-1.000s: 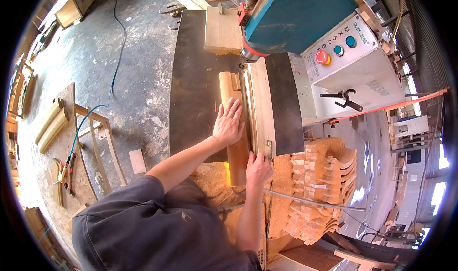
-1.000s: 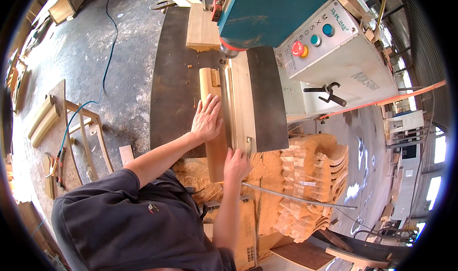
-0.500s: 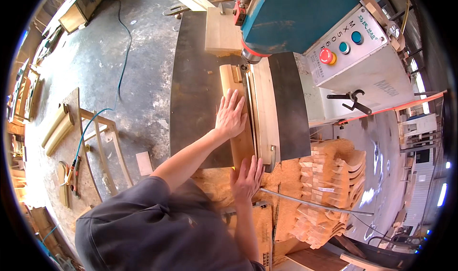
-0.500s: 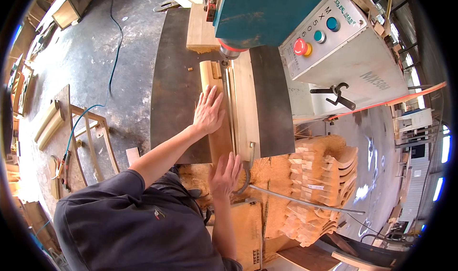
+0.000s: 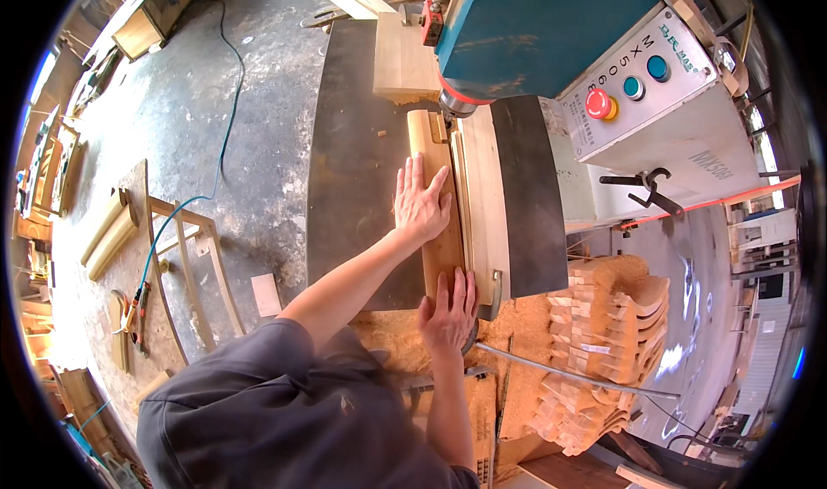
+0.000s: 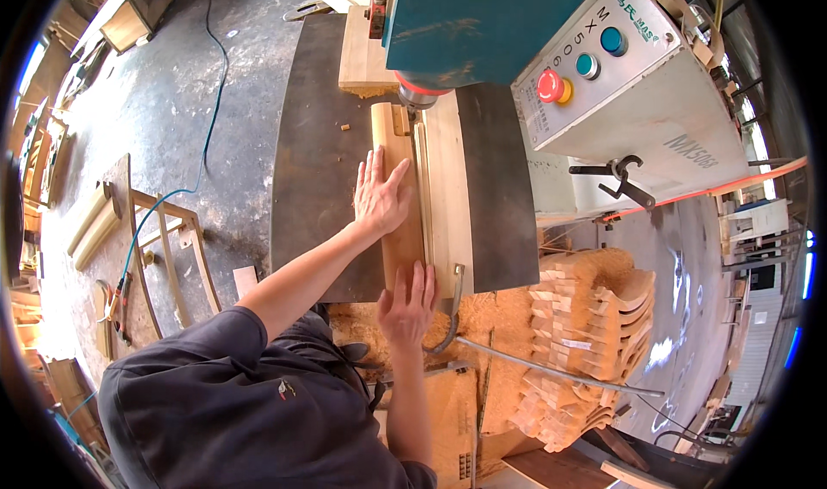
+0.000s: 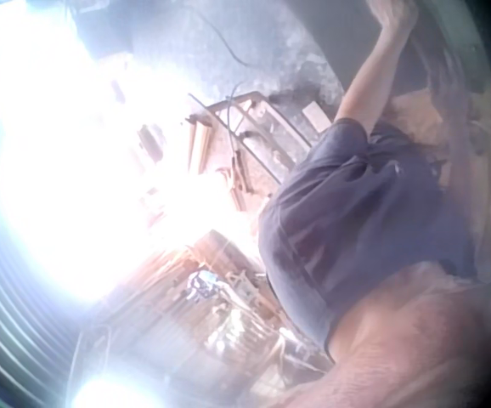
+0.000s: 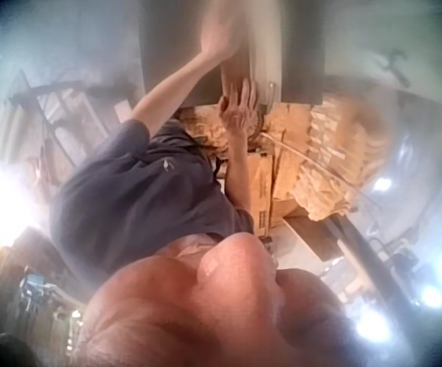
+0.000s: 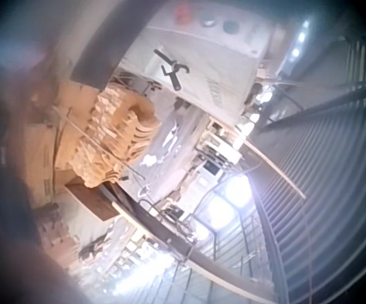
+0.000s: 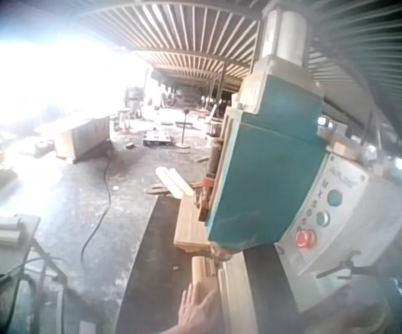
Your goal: The person repeatedly feeds rectangular wooden planks through a vertical spindle moulder to shape their edges. They handle each plank by hand, guiding it along the machine's fence and cutter, then remove and set it aside. The process is repeated for multiple planks throughout the clip.
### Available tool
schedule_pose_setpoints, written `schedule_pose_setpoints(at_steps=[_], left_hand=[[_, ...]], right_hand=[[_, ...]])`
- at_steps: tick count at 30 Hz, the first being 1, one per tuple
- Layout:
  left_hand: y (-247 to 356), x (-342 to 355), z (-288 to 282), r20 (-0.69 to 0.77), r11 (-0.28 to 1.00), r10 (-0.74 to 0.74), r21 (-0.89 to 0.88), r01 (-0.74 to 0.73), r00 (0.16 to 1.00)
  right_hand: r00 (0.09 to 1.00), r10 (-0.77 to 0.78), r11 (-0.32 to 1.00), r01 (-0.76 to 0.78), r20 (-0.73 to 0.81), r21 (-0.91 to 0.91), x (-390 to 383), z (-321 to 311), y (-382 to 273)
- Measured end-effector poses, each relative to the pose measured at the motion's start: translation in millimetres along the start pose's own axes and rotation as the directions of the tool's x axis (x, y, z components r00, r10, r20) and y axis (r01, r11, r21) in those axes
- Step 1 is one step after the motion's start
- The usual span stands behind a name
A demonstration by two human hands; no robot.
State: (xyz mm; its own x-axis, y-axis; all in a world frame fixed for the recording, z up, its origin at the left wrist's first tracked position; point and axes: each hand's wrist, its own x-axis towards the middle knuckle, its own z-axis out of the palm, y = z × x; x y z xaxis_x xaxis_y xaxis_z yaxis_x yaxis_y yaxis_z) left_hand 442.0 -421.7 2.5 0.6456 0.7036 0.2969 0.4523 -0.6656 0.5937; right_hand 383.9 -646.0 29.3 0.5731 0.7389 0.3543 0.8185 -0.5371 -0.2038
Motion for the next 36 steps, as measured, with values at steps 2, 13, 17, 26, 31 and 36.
schedule_pose_setpoints(at_steps=[2, 13, 17, 26, 31, 36], left_hand=[[0, 0, 2, 0.016, 1.000, -0.008, 0.013, 0.008, 1.000], [-2, 6, 6, 0.072, 0.999, -0.018, 0.029, 0.016, 0.997], [1, 8, 6, 0.101, 0.999, -0.006, 0.049, 0.001, 0.995], [5, 11, 5, 0.132, 0.999, 0.011, 0.035, -0.015, 0.991], [3, 11, 3, 0.113, 0.999, 0.017, 0.026, -0.021, 0.993], [9, 7, 2, 0.137, 0.999, 0.022, 0.030, -0.027, 0.990]], right_hand=[[1.000, 0.007, 1.000, -0.007, 0.002, 0.028, -2, 3, 3], [1.000, 0.009, 1.000, -0.009, -0.003, -0.010, -2, 14, 4], [0.999, 0.008, 1.000, -0.008, -0.040, -0.014, -3, 17, 6], [0.998, 0.027, 1.000, -0.028, -0.050, -0.014, 0, 15, 1], [0.999, 0.022, 1.000, -0.022, -0.044, -0.004, 3, 13, -1], [0.999, 0.033, 0.999, -0.033, -0.043, -0.002, -3, 13, -1]])
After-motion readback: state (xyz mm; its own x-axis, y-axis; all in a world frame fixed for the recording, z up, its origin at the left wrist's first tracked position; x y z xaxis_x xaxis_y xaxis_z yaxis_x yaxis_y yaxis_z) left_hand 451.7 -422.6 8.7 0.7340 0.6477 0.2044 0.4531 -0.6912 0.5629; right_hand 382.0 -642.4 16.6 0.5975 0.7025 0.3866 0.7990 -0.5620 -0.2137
